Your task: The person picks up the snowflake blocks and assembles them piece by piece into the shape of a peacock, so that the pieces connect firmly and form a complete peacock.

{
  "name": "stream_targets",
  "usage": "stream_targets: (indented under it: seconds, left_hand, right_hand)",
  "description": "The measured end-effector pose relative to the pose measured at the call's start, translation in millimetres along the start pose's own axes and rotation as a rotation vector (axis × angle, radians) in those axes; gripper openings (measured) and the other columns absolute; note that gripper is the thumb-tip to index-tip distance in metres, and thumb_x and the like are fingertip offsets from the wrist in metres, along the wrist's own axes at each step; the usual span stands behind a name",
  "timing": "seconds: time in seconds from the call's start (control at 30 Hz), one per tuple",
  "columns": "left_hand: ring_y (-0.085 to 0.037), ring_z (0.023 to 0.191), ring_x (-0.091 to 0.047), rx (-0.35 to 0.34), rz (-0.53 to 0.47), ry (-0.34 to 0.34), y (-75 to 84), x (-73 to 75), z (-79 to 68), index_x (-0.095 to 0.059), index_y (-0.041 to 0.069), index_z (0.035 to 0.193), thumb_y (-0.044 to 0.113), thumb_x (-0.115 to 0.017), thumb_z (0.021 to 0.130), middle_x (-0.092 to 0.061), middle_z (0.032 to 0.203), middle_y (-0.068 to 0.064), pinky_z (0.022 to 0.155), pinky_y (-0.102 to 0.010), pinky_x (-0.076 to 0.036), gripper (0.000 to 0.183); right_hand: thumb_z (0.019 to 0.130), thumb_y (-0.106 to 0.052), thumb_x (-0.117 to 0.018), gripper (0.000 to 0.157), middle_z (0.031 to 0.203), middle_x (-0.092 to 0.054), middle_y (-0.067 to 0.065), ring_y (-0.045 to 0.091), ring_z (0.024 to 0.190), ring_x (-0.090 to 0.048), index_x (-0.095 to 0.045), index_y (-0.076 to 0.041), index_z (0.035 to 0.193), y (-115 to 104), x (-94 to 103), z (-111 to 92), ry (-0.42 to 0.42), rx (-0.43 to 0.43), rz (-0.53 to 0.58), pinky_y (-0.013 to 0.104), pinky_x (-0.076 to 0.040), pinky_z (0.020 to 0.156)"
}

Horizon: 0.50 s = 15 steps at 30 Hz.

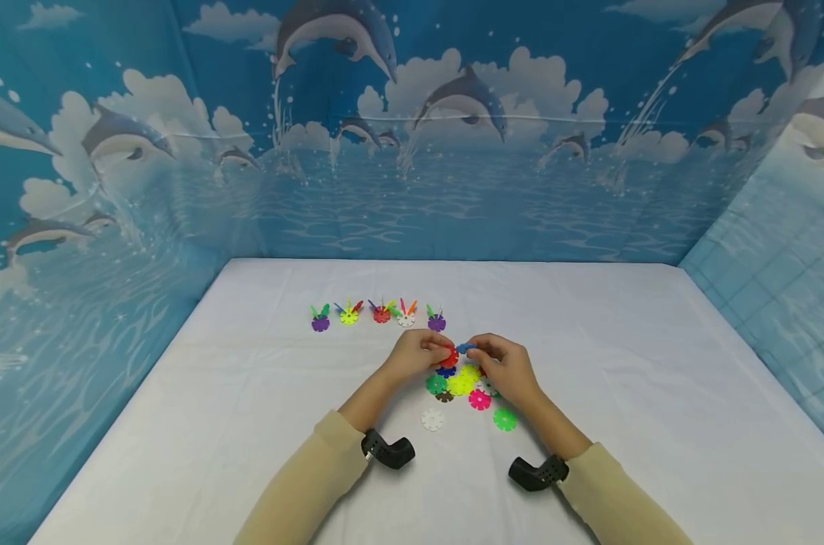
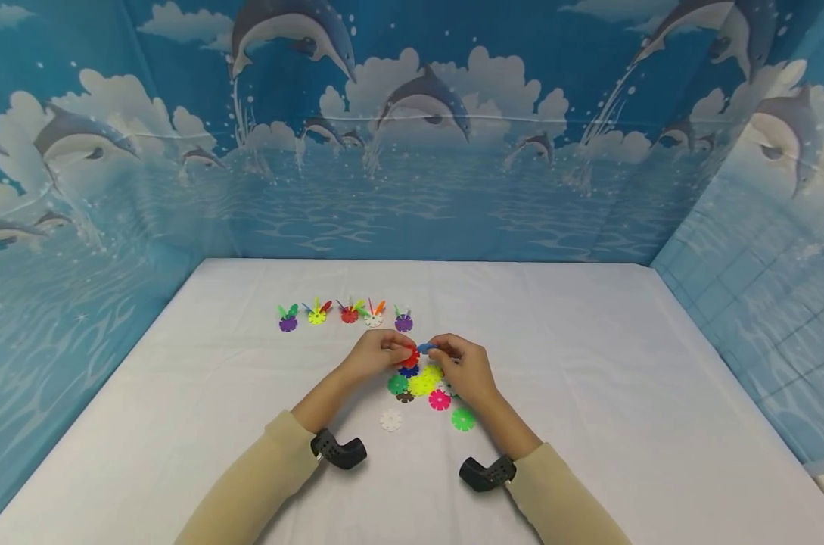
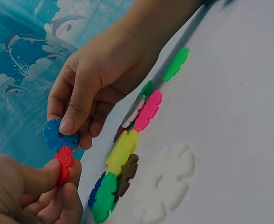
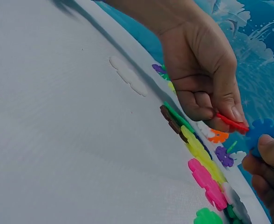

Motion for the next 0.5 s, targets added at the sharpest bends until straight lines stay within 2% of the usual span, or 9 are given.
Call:
stream_targets:
  seconds: [0.13, 0.2, 0.27, 0.37, 0.43, 0.5]
  left_hand:
    - [-0.011, 0.072, -0.058, 0.020, -0.061, 0.005, -6.2, -3.0, -1.8, -0.069, -0.003, 0.107, 0.006, -0.064, 0.094, -0.067, 0.086, -0.007, 0.066, -0.022, -0.052, 0.017]
    - [-0.011, 0.072, -0.057, 0.015, -0.092, 0.008, -7.4, -4.6, -1.8, -0.069, -0.005, 0.108, 0.006, -0.063, 0.095, -0.067, 0.086, -0.008, 0.066, -0.021, -0.051, 0.018]
    - [-0.010, 0.071, -0.056, 0.004, -0.115, 0.010, -7.4, -5.7, -2.1, -0.068, -0.005, 0.109, 0.007, -0.062, 0.095, -0.066, 0.085, -0.008, 0.065, -0.020, -0.050, 0.019]
    - [-0.009, 0.070, -0.056, -0.014, -0.112, 0.010, -5.9, -6.3, -3.5, -0.069, -0.006, 0.107, 0.006, -0.062, 0.095, -0.066, 0.083, -0.007, 0.064, -0.019, -0.050, 0.018]
    - [-0.009, 0.069, -0.056, -0.024, -0.105, 0.015, -5.4, -6.7, -4.6, -0.069, -0.007, 0.105, 0.004, -0.063, 0.095, -0.066, 0.081, -0.007, 0.063, -0.019, -0.049, 0.017]
    - [-0.009, 0.068, -0.056, -0.031, -0.093, 0.026, -5.6, -7.4, -5.0, -0.069, -0.007, 0.103, 0.003, -0.063, 0.094, -0.066, 0.079, -0.007, 0.062, -0.018, -0.049, 0.015]
  right_hand:
    - [0.093, -0.007, -0.066, 0.013, 0.087, -0.071, 0.010, 0.025, 0.078, -0.066, -0.069, 0.002, 0.102, -1.2, -0.4, -1.0, -0.032, 0.018, 0.015, 0.021, -0.052, 0.072]
    - [0.094, -0.003, -0.064, 0.013, 0.088, -0.070, 0.014, 0.030, 0.078, -0.066, -0.068, 0.005, 0.102, -13.1, 1.0, -2.2, -0.043, 0.016, 0.022, 0.022, -0.052, 0.072]
    - [0.094, -0.002, -0.063, 0.013, 0.088, -0.070, 0.016, 0.034, 0.079, -0.066, -0.067, 0.007, 0.103, -15.6, 0.8, -2.4, -0.047, 0.015, 0.030, 0.022, -0.052, 0.071]
    - [0.093, -0.001, -0.064, 0.013, 0.089, -0.070, 0.016, 0.032, 0.079, -0.065, -0.068, 0.007, 0.103, -17.2, 0.6, -2.1, -0.056, 0.016, -0.005, 0.024, -0.053, 0.073]
    - [0.092, -0.003, -0.066, 0.012, 0.089, -0.071, 0.011, 0.024, 0.079, -0.064, -0.070, 0.003, 0.102, -7.5, -1.7, -0.8, -0.061, 0.035, -0.036, 0.025, -0.053, 0.074]
    - [0.091, -0.004, -0.067, 0.011, 0.088, -0.071, 0.006, 0.019, 0.079, -0.062, -0.071, 0.001, 0.100, -7.6, -2.1, -0.2, -0.066, 0.056, -0.076, 0.027, -0.054, 0.075]
Point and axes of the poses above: each hand's wrist, its own z-axis towards the middle knuckle, its own x-axis out of the back of the hand, y = z × x, the point moved 5 cm from there along z, towards the middle knuckle
